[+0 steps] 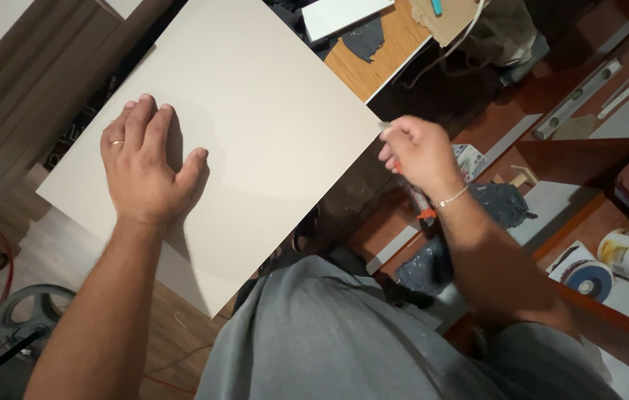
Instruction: Trimming excess edge banding from wooden panels using a utility knife and preparing them for assembly.
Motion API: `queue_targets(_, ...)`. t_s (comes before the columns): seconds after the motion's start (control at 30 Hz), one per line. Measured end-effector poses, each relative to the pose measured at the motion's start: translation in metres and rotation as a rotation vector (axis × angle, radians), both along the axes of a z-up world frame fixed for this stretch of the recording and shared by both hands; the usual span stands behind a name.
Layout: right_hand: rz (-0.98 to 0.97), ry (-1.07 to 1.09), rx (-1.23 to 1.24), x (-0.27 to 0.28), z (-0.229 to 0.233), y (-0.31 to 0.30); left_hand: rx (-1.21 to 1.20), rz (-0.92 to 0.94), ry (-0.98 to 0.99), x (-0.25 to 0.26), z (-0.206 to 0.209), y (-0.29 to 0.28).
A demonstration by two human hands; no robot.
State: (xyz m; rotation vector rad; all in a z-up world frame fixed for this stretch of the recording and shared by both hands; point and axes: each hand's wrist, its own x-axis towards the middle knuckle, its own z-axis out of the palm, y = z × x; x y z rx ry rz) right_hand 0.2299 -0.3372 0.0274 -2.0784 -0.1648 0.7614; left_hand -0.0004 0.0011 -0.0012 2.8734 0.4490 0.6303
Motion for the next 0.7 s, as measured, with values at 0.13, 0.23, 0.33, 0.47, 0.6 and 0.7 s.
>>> queue_targets(0.13,0.001,0.064,0.023,-0.021,0.006,0.007,-0.001,0.005,0.01,-0.001,-0.001,0.0)
queue_targets(0.23,0.008,0.076,0.033,-0.032,-0.001,0.007,-0.002,-0.011,-0.017,-0.001,-0.003,0.002)
queue_targets(0.33,-0.004,0.053,0.044,-0.026,0.004,0.004,0.009,-0.007,-0.02,0.001,-0.003,0.001)
queue_targets(0.47,-0.033,0.01,0.05,-0.012,0.008,0.004,0.0,-0.002,-0.022,0.0,0.001,-0.001)
queue_targets(0.6,-0.009,0.048,0.047,-0.029,0.006,0.007,-0.014,-0.004,-0.017,0.001,0.004,-0.002)
queue_targets(0.7,0.017,0.094,0.04,-0.048,0.002,0.01,-0.028,-0.001,-0.022,0.0,0.001,-0.001)
